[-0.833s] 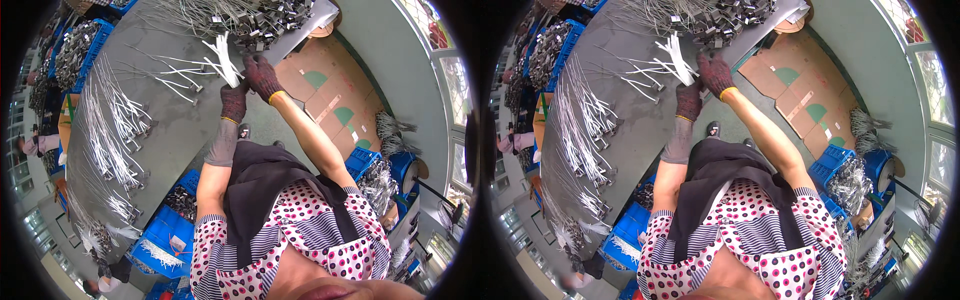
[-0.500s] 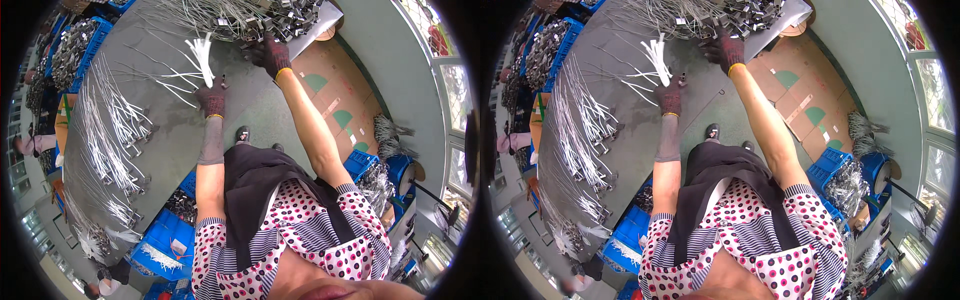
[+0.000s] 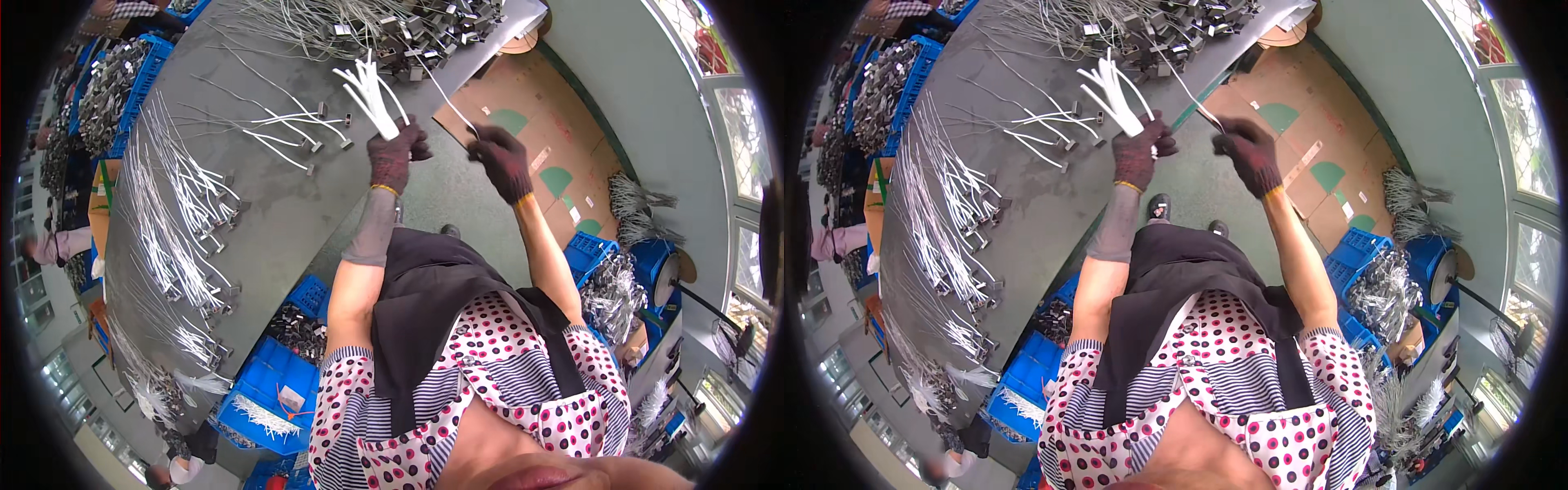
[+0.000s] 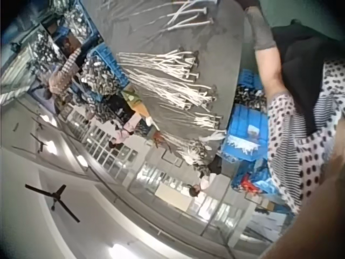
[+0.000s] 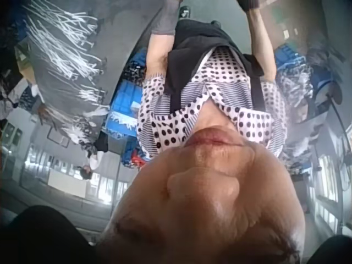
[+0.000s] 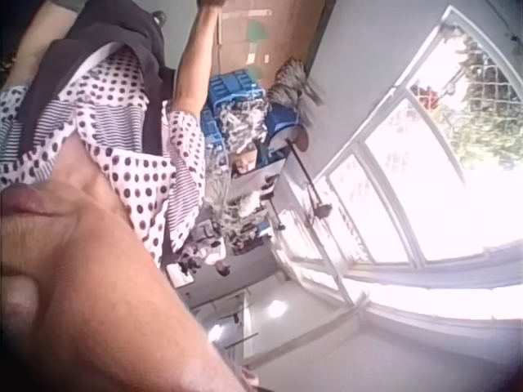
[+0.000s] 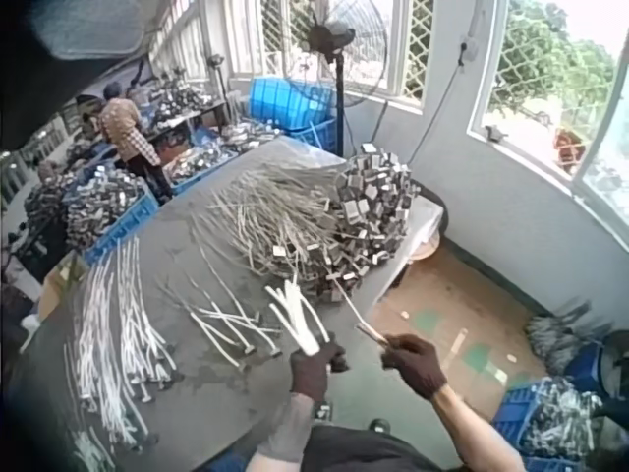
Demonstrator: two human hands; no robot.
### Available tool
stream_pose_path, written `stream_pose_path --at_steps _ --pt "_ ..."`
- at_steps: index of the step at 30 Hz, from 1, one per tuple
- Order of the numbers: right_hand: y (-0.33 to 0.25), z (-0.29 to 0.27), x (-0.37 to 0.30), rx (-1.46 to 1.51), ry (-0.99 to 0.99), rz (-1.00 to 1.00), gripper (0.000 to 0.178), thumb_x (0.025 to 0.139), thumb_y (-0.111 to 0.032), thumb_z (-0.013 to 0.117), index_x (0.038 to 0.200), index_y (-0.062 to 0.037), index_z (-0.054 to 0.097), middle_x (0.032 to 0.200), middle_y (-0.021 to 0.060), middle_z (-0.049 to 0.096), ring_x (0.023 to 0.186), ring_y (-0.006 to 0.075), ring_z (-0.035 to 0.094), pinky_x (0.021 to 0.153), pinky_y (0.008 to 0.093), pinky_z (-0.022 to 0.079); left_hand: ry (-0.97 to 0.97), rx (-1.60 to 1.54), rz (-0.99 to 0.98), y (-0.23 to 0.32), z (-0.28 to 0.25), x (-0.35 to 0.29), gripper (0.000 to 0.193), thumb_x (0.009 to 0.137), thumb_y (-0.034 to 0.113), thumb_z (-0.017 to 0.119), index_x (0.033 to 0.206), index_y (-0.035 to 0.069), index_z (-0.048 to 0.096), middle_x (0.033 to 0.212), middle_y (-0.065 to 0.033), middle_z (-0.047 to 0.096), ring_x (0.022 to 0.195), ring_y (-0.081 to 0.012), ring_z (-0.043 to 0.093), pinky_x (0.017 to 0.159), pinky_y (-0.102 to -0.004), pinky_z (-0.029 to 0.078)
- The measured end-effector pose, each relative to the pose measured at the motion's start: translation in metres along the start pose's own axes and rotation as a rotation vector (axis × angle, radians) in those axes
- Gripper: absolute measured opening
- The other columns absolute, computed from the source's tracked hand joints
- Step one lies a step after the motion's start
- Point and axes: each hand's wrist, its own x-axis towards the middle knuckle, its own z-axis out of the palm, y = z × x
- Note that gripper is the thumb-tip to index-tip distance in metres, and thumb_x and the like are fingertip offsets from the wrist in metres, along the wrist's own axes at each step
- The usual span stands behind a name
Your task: Assembling wiring harnesses by attaching bundles of white wires to cable components.
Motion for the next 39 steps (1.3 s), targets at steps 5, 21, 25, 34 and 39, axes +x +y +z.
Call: stream_pose_path --at_steps 5,21,25,34,39 --pt "0.052 -0.091 -0.114 -0.304 -0.040 0.062 0.025 0.092 -0.009 0.060 0.112 0.0029 0.067 0.088 0.0065 0.068 0.071 0.0109 0.059 0.066 0.0266 0.050 -0.073 -0.130 -0.085 -0.022 0.036 0.009 0.025 0.090 0.011 0.069 0.105 -0.007 0.062 0.082 -0.0183 0.068 0.068 -0.0274 0.070 0.063 -0.0441 0.064" --pt "0.160 -0.206 -0.254 -0.533 0.215 0.402 0.022 0.081 -0.020 0.073 0.088 0.0003 0.071 0.073 0.0085 0.066 0.068 0.0138 0.061 0.065 0.0318 0.050 0.111 -0.206 0.202 0.026 0.011 0.012 0.027 0.094 0.023 0.067 0.110 0.001 0.063 0.087 -0.0099 0.070 0.073 -0.0245 0.070 0.072 -0.0485 0.061" --pt "0.138 -0.193 -0.235 -0.646 0.184 0.396 0.021 0.078 -0.016 0.073 0.091 -0.0002 0.070 0.075 0.0099 0.066 0.069 0.0163 0.061 0.065 0.0331 0.050 0.206 -0.295 0.284 0.033 -0.001 0.012 0.029 0.092 0.023 0.069 0.107 -0.001 0.060 0.083 -0.0149 0.068 0.063 -0.0269 0.068 0.062 -0.0500 0.063" --pt "0.135 -0.205 -0.180 -0.732 -0.053 0.224 0.022 0.077 -0.015 0.072 0.094 -0.0004 0.070 0.081 0.0131 0.067 0.074 0.0216 0.064 0.067 0.0350 0.051 0.373 -0.287 0.396 0.057 -0.034 0.009 0.030 0.094 0.024 0.067 0.108 -0.001 0.059 0.080 -0.0159 0.067 0.058 -0.0253 0.065 0.058 -0.0465 0.063" --pt "0.098 -0.172 -0.174 -0.670 -0.006 0.381 0.024 0.084 -0.023 0.071 0.089 0.0011 0.072 0.074 0.0083 0.068 0.068 0.0151 0.062 0.063 0.0312 0.049 0.365 -0.101 0.407 0.051 -0.055 0.010 0.028 0.094 0.025 0.066 0.101 -0.001 0.063 0.079 -0.0144 0.067 0.057 -0.0248 0.064 0.055 -0.0450 0.061"
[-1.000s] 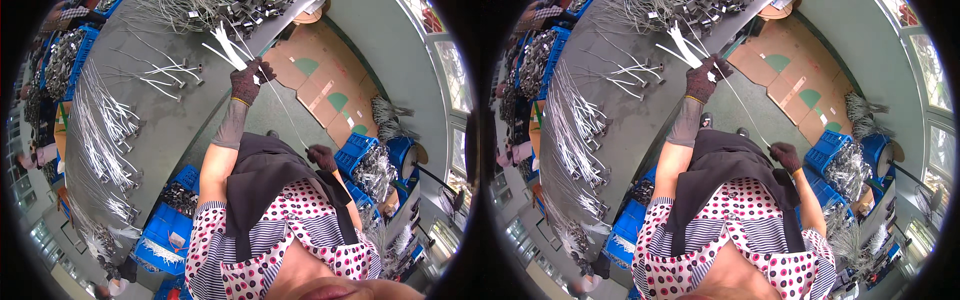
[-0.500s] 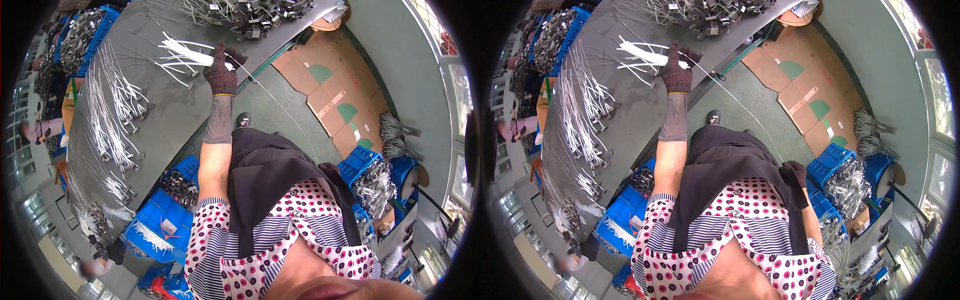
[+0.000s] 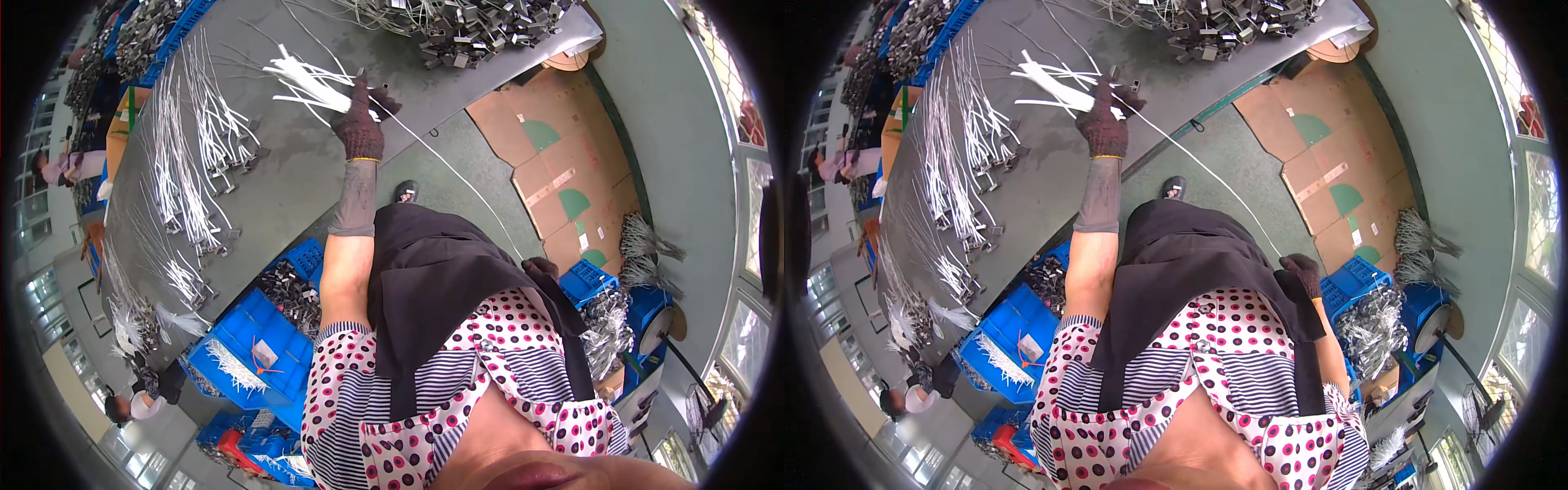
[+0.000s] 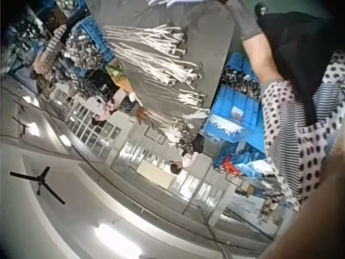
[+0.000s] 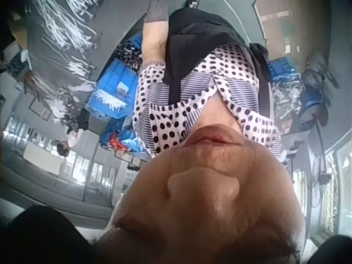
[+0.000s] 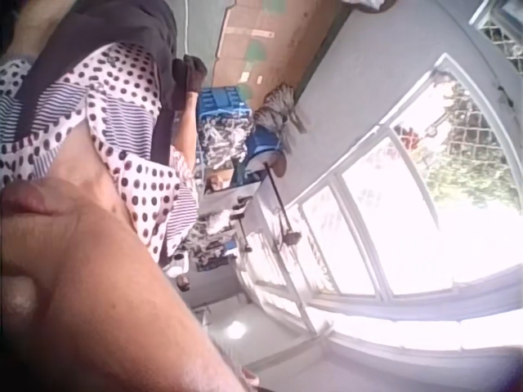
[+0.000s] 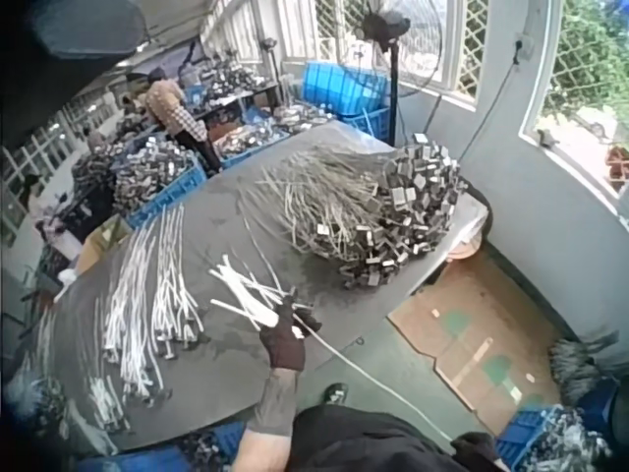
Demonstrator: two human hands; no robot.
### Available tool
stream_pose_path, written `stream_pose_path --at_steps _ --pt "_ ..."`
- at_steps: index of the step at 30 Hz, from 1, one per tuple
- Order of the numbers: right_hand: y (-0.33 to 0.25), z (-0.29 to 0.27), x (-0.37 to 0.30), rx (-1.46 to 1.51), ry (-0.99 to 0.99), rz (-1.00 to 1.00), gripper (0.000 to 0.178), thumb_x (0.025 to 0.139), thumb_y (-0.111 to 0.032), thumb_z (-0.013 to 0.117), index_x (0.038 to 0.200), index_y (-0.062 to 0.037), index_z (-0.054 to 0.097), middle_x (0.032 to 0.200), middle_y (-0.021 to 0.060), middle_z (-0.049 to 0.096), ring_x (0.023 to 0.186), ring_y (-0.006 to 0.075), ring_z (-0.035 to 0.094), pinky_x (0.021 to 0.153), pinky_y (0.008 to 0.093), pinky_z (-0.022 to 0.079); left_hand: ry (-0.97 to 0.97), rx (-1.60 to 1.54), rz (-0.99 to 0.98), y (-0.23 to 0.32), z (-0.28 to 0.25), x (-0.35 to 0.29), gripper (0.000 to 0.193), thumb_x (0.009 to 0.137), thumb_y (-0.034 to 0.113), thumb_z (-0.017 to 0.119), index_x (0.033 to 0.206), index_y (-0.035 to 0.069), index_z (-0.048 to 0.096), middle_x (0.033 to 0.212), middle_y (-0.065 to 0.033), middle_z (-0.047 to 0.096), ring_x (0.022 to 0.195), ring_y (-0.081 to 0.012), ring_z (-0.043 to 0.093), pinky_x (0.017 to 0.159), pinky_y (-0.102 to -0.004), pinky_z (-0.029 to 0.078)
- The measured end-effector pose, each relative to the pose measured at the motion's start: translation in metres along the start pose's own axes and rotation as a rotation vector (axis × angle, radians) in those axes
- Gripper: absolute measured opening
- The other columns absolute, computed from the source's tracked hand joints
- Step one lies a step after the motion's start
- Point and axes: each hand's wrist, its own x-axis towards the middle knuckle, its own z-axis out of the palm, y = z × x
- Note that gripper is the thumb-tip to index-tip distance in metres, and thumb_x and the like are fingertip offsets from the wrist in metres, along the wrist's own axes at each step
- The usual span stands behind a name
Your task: Assembling wiring harnesses by attaching bundles of white wires to cable components.
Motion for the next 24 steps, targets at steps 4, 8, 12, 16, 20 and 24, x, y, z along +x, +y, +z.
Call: stream_pose_path --at_steps 4,8,12,16,20,24 --pt "0.001 0.023 0.054 0.053 -0.026 -0.068 0.027 0.086 -0.025 0.068 0.090 0.0017 0.072 0.073 0.0073 0.067 0.066 0.0130 0.059 0.061 0.0296 0.047 0.006 -0.069 -0.207 -0.013 0.004 -0.011 0.025 0.091 0.019 0.070 0.101 -0.002 0.063 0.081 -0.0153 0.068 0.059 -0.0253 0.066 0.054 -0.0438 0.061" --pt "-0.106 0.062 0.093 0.082 -0.101 -0.264 0.032 0.087 -0.027 0.067 0.102 0.0015 0.070 0.084 0.0089 0.070 0.071 0.0135 0.061 0.064 0.0301 0.050 -0.103 0.000 -0.262 -0.025 0.004 -0.034 0.024 0.092 0.016 0.068 0.104 -0.004 0.062 0.089 -0.0164 0.068 0.070 -0.0278 0.069 0.064 -0.0457 0.063" --pt "-0.224 0.100 0.123 0.189 -0.183 -0.375 0.056 0.093 -0.036 0.058 0.133 0.0016 0.052 0.114 0.0166 0.067 0.095 0.0209 0.065 0.073 0.0334 0.055 -0.217 0.114 -0.367 -0.041 0.020 -0.059 0.016 0.091 0.010 0.066 0.097 -0.005 0.068 0.088 -0.0106 0.069 0.076 -0.0235 0.070 0.066 -0.0381 0.062" --pt "-0.308 0.141 0.144 0.013 0.012 -0.447 0.071 0.092 -0.053 0.053 0.132 0.0063 0.050 0.118 0.0291 0.063 0.110 0.0392 0.063 0.093 0.0430 0.049 -0.322 0.532 -0.071 -0.066 0.009 -0.048 0.020 0.086 0.014 0.072 0.095 -0.003 0.068 0.087 -0.0064 0.069 0.075 -0.0144 0.064 0.067 -0.0308 0.052" --pt "-0.335 0.144 0.161 -0.024 -0.012 -0.569 0.070 0.090 -0.053 0.055 0.131 0.0040 0.052 0.121 0.0292 0.061 0.115 0.0435 0.058 0.100 0.0466 0.044 -0.254 0.414 -0.063 -0.051 0.009 -0.020 0.022 0.089 0.020 0.070 0.087 -0.002 0.070 0.080 -0.0038 0.068 0.073 -0.0133 0.063 0.063 -0.0319 0.050" --pt "-0.352 0.117 0.182 -0.153 0.701 -0.921 0.060 0.085 -0.039 0.069 0.128 -0.0006 0.055 0.119 0.0232 0.062 0.105 0.0385 0.063 0.093 0.0439 0.049 0.065 0.681 -0.099 -0.053 -0.016 0.028 0.026 0.091 0.024 0.067 0.080 0.001 0.072 0.075 -0.0059 0.068 0.068 -0.0146 0.063 0.057 -0.0324 0.049"
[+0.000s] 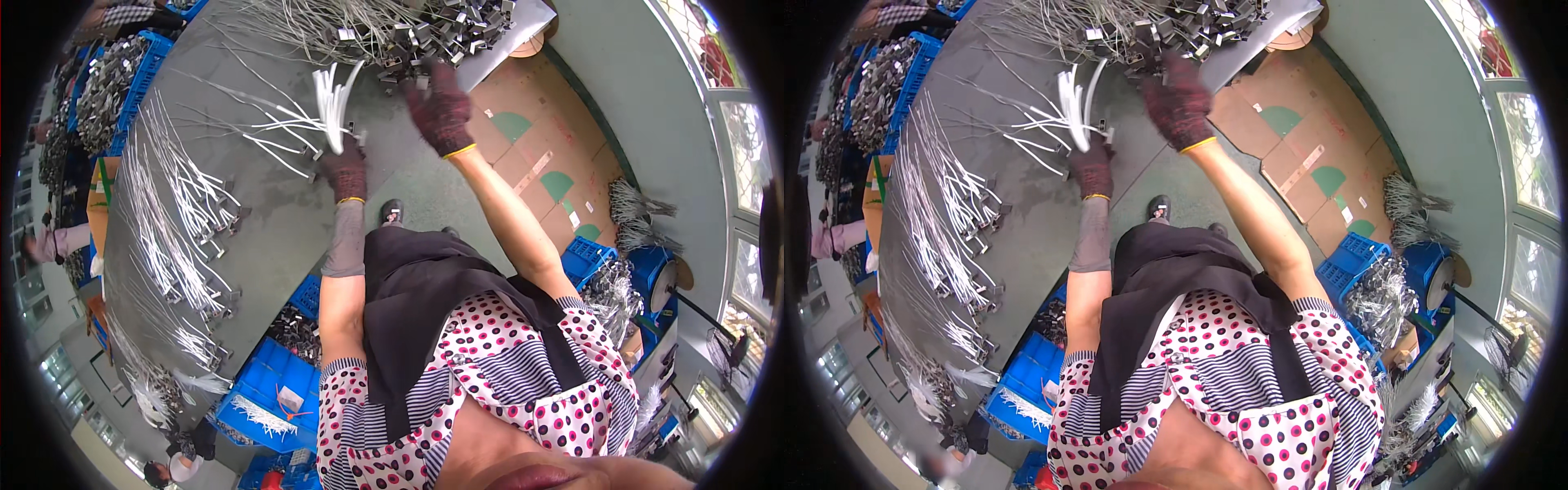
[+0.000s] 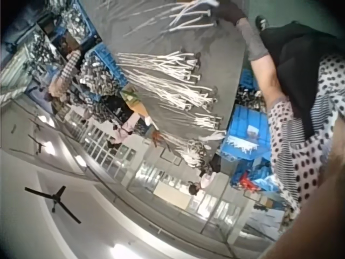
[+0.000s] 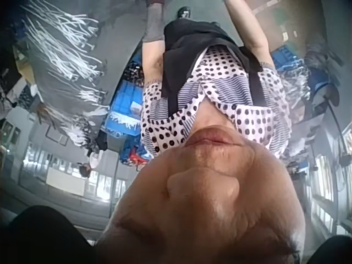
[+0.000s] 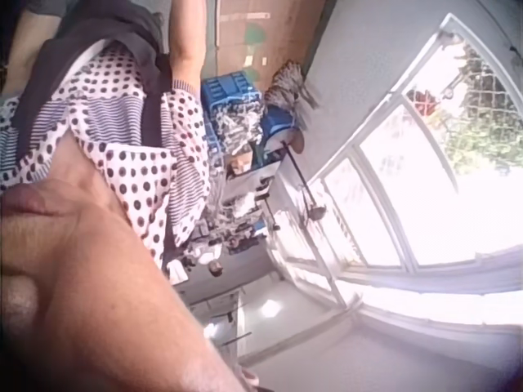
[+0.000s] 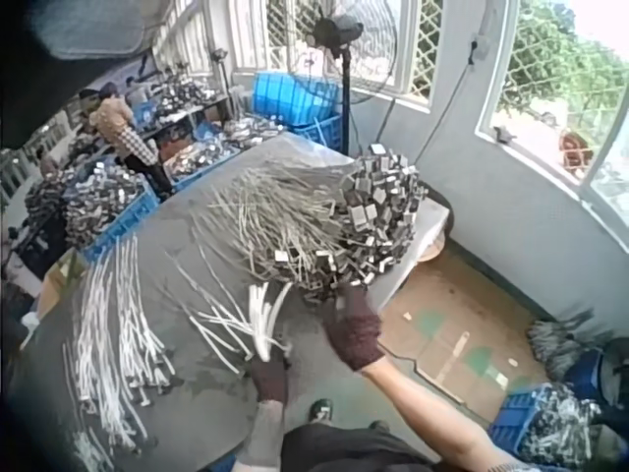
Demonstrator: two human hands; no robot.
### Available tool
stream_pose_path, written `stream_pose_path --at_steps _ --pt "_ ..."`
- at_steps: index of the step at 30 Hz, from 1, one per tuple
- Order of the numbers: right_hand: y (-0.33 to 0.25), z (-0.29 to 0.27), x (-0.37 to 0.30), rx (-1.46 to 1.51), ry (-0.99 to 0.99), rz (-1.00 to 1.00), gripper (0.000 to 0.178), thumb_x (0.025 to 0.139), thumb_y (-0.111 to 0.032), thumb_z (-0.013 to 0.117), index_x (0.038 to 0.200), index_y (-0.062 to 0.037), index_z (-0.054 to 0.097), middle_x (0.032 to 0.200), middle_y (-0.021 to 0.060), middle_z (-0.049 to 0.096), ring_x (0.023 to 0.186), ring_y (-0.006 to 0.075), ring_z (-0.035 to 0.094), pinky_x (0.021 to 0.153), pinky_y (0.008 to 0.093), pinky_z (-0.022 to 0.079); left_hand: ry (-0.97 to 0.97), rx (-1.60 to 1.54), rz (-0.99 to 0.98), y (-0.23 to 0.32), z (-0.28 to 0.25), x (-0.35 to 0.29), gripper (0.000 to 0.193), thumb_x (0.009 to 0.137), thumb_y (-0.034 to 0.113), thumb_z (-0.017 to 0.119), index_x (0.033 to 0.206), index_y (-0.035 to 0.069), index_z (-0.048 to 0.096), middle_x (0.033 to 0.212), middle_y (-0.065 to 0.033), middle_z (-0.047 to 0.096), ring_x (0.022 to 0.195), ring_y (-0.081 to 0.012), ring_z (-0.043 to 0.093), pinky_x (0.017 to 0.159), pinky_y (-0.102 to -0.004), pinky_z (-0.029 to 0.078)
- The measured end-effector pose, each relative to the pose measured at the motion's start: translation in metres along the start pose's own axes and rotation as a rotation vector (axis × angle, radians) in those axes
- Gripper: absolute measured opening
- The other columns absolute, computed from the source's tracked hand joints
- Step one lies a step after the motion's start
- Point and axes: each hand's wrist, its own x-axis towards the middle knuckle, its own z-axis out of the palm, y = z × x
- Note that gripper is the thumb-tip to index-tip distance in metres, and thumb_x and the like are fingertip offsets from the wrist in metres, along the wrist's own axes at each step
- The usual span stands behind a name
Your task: Assembling wiring harnesses by attaching bundles of white wires to cable components.
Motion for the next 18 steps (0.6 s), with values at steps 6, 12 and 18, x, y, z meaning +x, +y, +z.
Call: stream_pose_path --at_steps 6,12,18 --pt "0.059 -0.015 0.062 -0.310 0.234 0.212 0.053 0.081 -0.035 0.071 0.124 -0.0062 0.060 0.114 0.0210 0.064 0.102 0.0362 0.064 0.091 0.0451 0.051 0.156 -0.164 -0.068 0.002 -0.023 0.012 0.030 0.090 0.028 0.065 0.096 -0.002 0.065 0.071 -0.0044 0.063 0.050 -0.0141 0.056 0.043 -0.0296 0.044" --pt "0.081 -0.043 0.046 0.082 -0.057 0.131 0.037 0.083 -0.023 0.064 0.114 -0.0038 0.069 0.102 0.0211 0.070 0.096 0.0294 0.068 0.084 0.0381 0.053 -0.340 -0.840 -0.289 0.013 -0.015 -0.015 0.024 0.094 0.028 0.066 0.099 0.005 0.063 0.081 -0.0049 0.062 0.067 -0.0185 0.061 0.069 -0.0402 0.055" --pt "0.077 -0.102 -0.013 0.204 -0.369 0.552 0.030 0.080 -0.018 0.061 0.104 -0.0032 0.071 0.098 0.0142 0.072 0.086 0.0226 0.071 0.078 0.0335 0.056 -0.724 -1.061 -0.445 -0.012 0.029 -0.040 0.016 0.098 0.013 0.057 0.112 0.008 0.062 0.090 -0.0085 0.068 0.083 -0.0273 0.068 0.089 -0.0534 0.055"
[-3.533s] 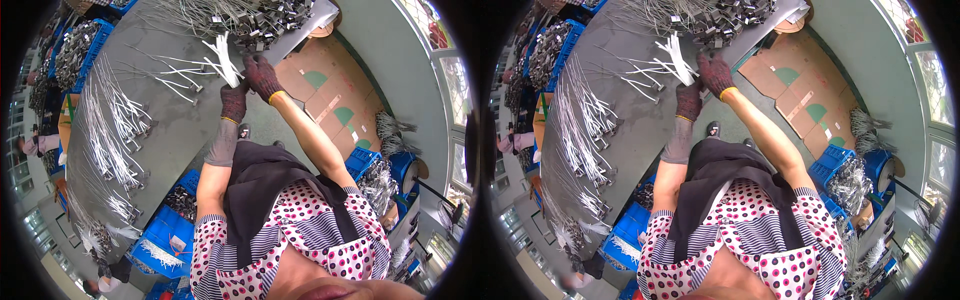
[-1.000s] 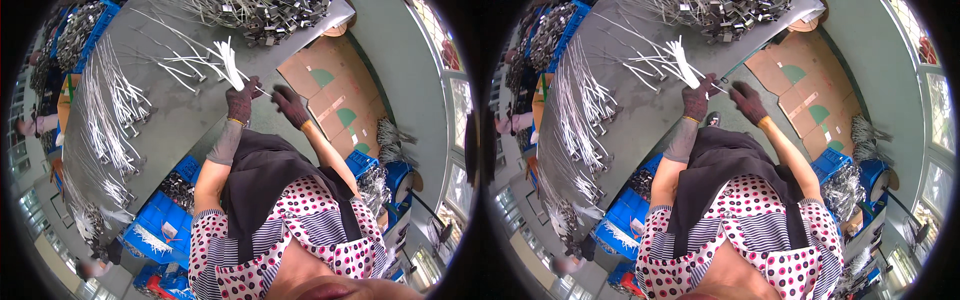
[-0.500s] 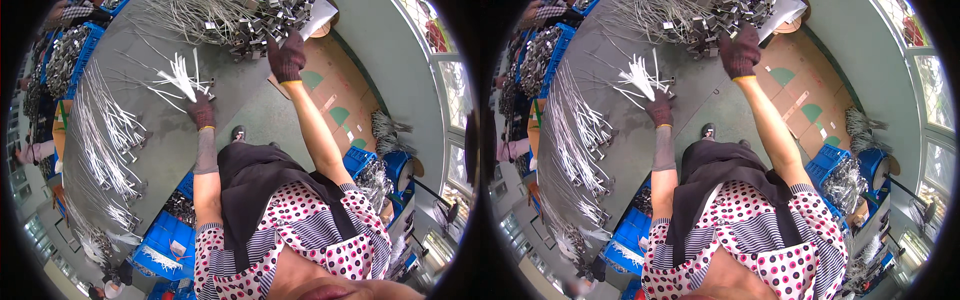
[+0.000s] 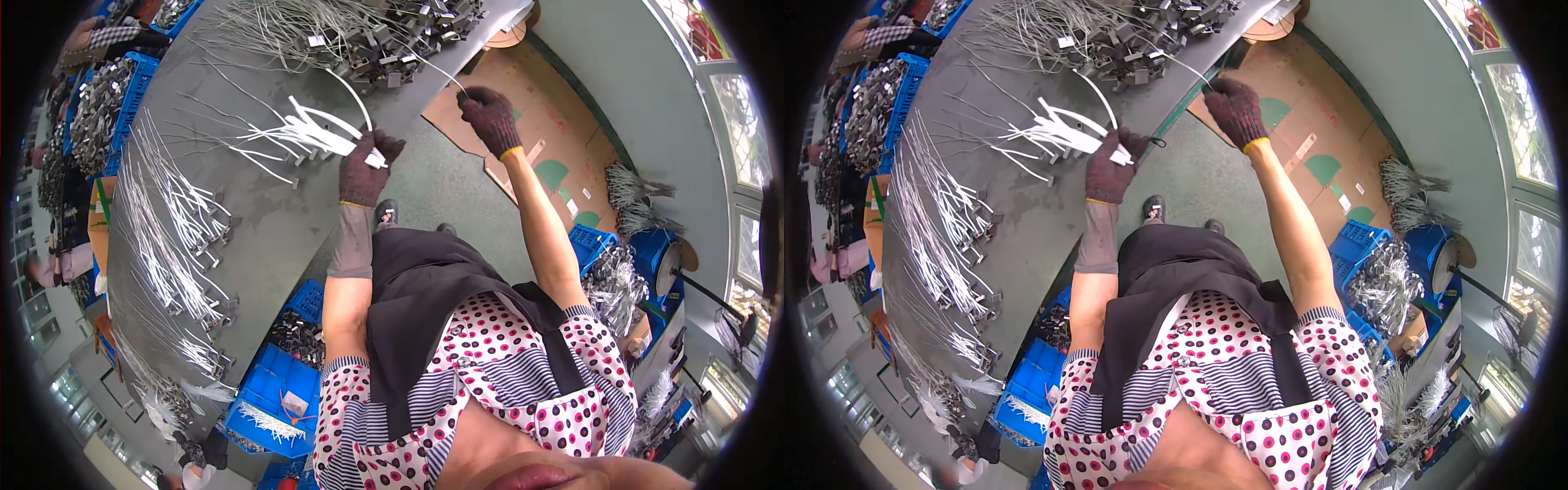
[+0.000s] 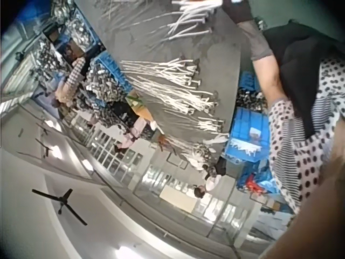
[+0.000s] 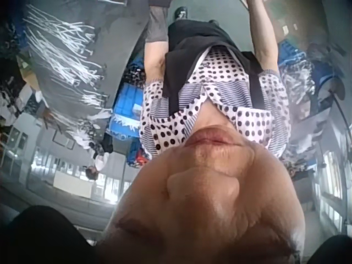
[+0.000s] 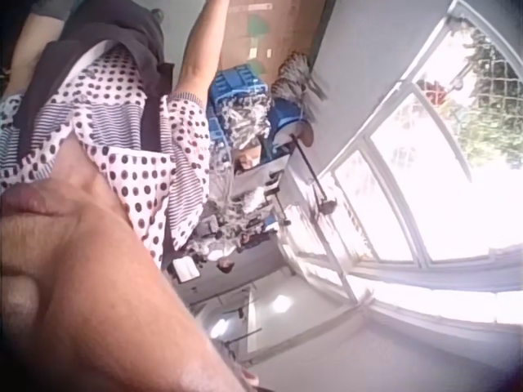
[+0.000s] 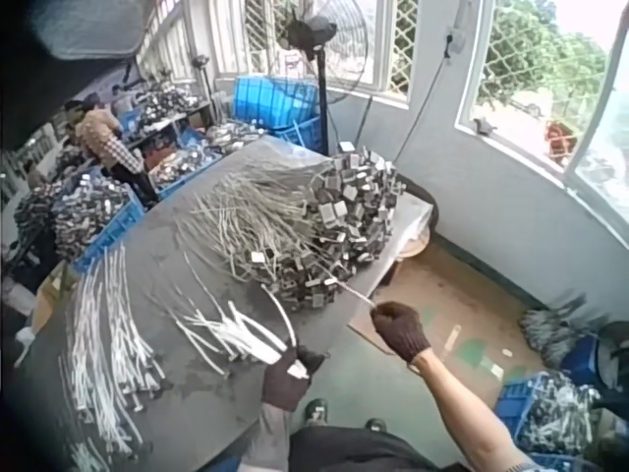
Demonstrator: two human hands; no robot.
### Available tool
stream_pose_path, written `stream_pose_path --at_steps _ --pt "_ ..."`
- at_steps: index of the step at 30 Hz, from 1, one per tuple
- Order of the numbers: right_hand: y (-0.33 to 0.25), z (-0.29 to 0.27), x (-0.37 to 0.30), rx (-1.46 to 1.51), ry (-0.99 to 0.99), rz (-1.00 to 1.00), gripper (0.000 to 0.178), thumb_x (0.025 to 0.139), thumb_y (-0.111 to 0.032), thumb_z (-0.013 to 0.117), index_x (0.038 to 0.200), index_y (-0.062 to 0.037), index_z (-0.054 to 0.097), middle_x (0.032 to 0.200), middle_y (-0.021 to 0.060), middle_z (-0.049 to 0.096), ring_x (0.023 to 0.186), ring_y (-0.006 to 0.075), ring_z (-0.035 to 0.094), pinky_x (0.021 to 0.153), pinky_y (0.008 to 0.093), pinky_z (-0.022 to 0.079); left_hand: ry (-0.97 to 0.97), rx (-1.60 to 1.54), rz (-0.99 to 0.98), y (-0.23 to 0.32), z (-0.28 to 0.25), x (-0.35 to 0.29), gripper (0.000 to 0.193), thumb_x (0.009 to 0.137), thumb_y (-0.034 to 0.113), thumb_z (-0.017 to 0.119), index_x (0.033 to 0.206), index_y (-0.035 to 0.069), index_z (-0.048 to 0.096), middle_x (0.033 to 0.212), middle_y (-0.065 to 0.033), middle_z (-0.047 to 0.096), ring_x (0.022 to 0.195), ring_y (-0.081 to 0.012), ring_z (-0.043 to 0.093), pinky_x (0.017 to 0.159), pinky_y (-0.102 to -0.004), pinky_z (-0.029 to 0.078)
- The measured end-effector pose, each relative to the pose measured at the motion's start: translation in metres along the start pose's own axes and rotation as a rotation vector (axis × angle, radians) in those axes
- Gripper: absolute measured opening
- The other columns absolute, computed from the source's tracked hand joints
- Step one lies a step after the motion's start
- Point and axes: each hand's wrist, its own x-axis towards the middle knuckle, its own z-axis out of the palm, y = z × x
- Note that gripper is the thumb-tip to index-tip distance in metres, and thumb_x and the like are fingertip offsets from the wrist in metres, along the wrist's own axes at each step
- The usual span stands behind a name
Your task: Assembling wiring harnesses by attaching bundles of white wires to cable components.
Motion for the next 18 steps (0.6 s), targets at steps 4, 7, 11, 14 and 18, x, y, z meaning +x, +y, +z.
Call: stream_pose_path --at_steps 4,7,11,14,18 --pt "0.044 -0.025 -0.062 -0.007 0.188 -0.358 0.025 0.082 -0.007 0.060 0.105 -0.0034 0.071 0.098 0.0136 0.071 0.082 0.0201 0.070 0.075 0.0334 0.055 -0.074 0.117 -0.103 -0.039 0.021 0.004 0.030 0.096 0.012 0.059 0.126 0.004 0.058 0.094 -0.0086 0.068 0.088 -0.0268 0.068 0.085 -0.0511 0.058" --pt "0.061 -0.044 -0.124 0.069 0.135 -0.304 0.022 0.085 -0.003 0.059 0.105 -0.0022 0.070 0.096 0.0117 0.071 0.079 0.0183 0.068 0.074 0.0313 0.055 -0.203 0.420 -0.285 -0.067 0.030 0.005 0.032 0.096 0.015 0.061 0.124 0.000 0.057 0.093 -0.0128 0.067 0.081 -0.0281 0.069 0.078 -0.0501 0.061" --pt "0.101 -0.066 -0.206 0.258 -0.023 0.104 0.019 0.091 -0.011 0.061 0.104 0.0006 0.070 0.087 0.0066 0.070 0.073 0.0112 0.062 0.067 0.0264 0.052 -0.240 0.313 -0.359 -0.104 0.034 0.008 0.028 0.096 0.016 0.061 0.121 0.002 0.058 0.098 -0.0165 0.067 0.087 -0.0340 0.069 0.082 -0.0522 0.059" --pt "0.165 -0.081 -0.268 0.244 -0.150 0.291 0.021 0.093 -0.015 0.061 0.103 0.0010 0.070 0.081 0.0059 0.069 0.071 0.0095 0.060 0.064 0.0249 0.050 -0.156 0.250 -0.290 -0.110 0.052 0.004 0.031 0.096 0.016 0.061 0.120 -0.004 0.056 0.101 -0.0214 0.068 0.085 -0.0338 0.070 0.077 -0.0475 0.062" --pt "0.230 -0.094 -0.340 0.145 -0.130 0.485 0.022 0.093 -0.019 0.063 0.096 0.0011 0.070 0.080 0.0064 0.069 0.073 0.0122 0.061 0.067 0.0283 0.051 -0.151 0.278 -0.233 -0.096 0.065 -0.008 0.029 0.098 0.018 0.058 0.122 0.000 0.056 0.108 -0.0217 0.066 0.095 -0.0369 0.068 0.089 -0.0559 0.056"
